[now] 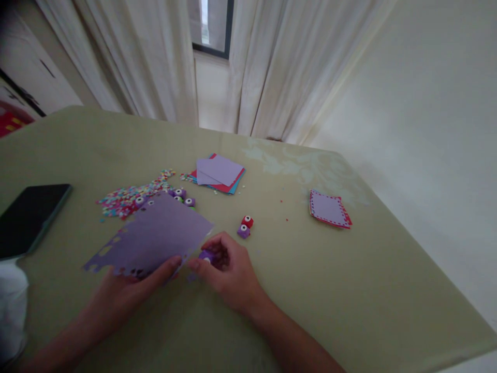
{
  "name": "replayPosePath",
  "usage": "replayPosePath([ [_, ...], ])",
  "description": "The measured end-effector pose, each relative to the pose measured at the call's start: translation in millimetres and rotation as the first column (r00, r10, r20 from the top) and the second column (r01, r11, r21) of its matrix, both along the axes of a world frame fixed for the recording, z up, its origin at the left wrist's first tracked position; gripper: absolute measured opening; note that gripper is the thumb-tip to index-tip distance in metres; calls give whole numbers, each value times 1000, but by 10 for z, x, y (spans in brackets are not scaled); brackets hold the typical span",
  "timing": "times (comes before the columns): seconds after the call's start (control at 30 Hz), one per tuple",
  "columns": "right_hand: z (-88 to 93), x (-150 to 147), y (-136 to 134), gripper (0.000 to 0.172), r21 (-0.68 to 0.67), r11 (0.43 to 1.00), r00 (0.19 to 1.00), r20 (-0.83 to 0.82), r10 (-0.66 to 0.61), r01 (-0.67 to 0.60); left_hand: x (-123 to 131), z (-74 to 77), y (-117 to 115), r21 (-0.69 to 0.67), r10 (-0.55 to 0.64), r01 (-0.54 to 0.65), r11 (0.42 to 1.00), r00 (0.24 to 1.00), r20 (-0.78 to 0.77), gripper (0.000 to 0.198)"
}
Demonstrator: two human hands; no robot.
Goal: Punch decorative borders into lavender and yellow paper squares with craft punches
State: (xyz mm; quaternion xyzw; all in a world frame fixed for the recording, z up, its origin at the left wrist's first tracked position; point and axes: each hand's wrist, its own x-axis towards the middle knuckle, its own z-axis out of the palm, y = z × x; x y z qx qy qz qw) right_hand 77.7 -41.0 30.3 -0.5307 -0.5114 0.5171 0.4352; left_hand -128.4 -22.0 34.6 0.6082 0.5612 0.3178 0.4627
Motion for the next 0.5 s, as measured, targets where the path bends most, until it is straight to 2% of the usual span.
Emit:
replayPosePath([
  [0.03,5,45,11,29,87,996,987,163,8,-23,5,12,-2,-1,21,-21,1000,1000,1,27],
  [0.1,-21,125,43,20,236,965,889,458,-8,-113,20,33,-9,-19,49,-49,999,999,17,28],
  [0.2,-134,208,94,18,342,912,726,683,-75,-228,37,39,-22,-55,32,-30,998,999,29,30],
  [0.3,-261,267,135,25,412,875,617,766,-181,-255,27,-8,-50,-92,-109,113,989,993,38,35],
  [0.4,-328,298,193,35,520,824,544,769,-336,-226,9,-70,-107,-134,-216,212,968,976,-11,33],
  [0.5,-297,226,307,27,594,757,504,758,-413,-273,5,-65,-159,-121,-293,285,951,955,-51,26],
])
